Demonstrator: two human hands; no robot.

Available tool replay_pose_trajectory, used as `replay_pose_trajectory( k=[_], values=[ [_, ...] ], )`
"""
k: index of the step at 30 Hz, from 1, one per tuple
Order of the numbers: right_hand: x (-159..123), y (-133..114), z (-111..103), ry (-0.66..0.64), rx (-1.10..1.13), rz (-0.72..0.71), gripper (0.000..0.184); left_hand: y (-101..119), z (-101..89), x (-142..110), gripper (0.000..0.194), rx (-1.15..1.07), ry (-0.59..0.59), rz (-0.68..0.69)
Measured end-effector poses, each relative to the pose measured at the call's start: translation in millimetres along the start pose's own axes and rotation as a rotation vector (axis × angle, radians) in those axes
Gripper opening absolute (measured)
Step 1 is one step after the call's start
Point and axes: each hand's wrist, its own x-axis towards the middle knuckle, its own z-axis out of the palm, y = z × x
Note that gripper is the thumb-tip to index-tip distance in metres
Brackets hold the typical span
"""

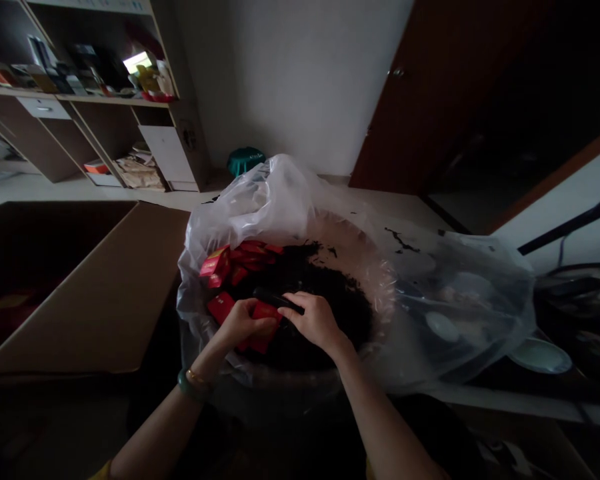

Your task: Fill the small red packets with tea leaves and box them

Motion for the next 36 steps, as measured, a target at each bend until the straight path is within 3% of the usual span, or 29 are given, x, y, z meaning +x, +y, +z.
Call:
replay_pose_trajectory(
  k=[7, 11, 14, 18, 22, 26, 30, 33, 36],
  values=[
    [-1, 0, 3, 0.01, 0.015, -0.008, 0.027, -3, -3.8, 3, 0.036, 0.057, -0.003, 0.015],
    [-1, 6, 1, 0.023, 0.055, 0.04, 0.033, 2, -1.8, 2, 0.043, -0.031, -0.019, 0.078],
    [-1, 23, -5, 0.116, 0.025, 0.148, 0.042, 4, -2.1, 3, 0.043, -0.096, 0.054, 0.114],
    [-2, 60, -10, 0.17, -0.227, 0.275, 0.042, 6, -5.7, 3, 0.039, -0.068, 0.163, 0.147],
    [-4, 84, -4, 0.152, -0.415, 0.252, 0.036, 5, -7.4, 5, 0.037, -0.115, 0.236, 0.162],
    [-1, 63, 10, 0.298, -0.227, 0.119, 0.034, -1, -6.5, 9, 0.034, -0.17, 0.298, 0.173],
    [6, 14, 31, 0.24, 0.187, 0.041, 0.034, -3, -4.7, 11, 0.032, -0.171, 0.286, 0.175],
    [13, -10, 41, 0.281, 0.289, -0.002, 0.026, -1, -4.5, 10, 0.03, -0.148, 0.293, 0.2],
    [20, -16, 41, 0.291, 0.328, 0.023, 0.026, 6, -9.3, 10, 0.027, -0.073, 0.311, 0.304]
  ],
)
